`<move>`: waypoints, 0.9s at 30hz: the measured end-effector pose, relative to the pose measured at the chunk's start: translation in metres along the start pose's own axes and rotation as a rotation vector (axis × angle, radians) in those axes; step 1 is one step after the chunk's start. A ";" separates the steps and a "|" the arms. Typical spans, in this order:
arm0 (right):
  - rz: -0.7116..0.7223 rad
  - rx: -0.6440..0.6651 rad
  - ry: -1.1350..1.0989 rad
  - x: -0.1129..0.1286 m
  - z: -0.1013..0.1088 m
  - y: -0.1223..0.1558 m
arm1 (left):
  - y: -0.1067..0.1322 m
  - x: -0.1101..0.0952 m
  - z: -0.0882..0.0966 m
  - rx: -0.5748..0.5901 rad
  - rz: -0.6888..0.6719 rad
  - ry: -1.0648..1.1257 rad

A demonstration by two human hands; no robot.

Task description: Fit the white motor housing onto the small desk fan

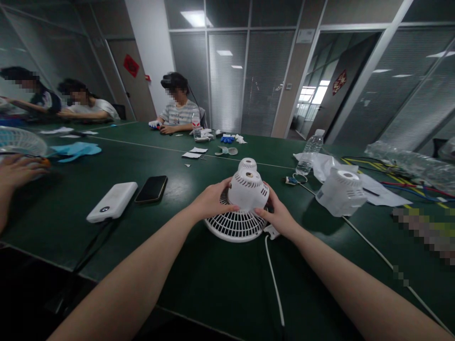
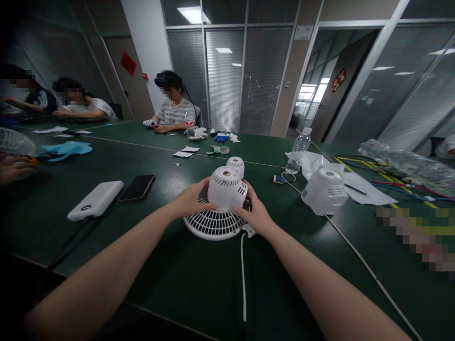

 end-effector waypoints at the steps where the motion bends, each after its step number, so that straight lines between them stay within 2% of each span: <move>1: -0.001 0.002 -0.009 0.000 0.000 0.000 | 0.000 0.000 0.000 0.002 0.007 -0.003; 9: -0.025 0.033 -0.089 0.001 0.000 -0.001 | 0.000 0.001 -0.001 0.004 0.040 -0.022; 20: 0.083 -0.055 -0.022 -0.007 -0.002 -0.002 | -0.001 -0.001 0.001 0.019 0.027 -0.036; 27: 0.099 -0.054 0.052 -0.003 -0.003 -0.004 | -0.001 0.001 0.002 0.016 0.059 -0.013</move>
Point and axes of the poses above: each hand's wrist, its own y-axis away from the middle knuckle, its own z-axis out of the back of the hand, x = y × z, the point moved 2 cm from there along -y, towards the middle knuckle, and after that the axes turned 9 degrees about y, right-handed, at the moved point
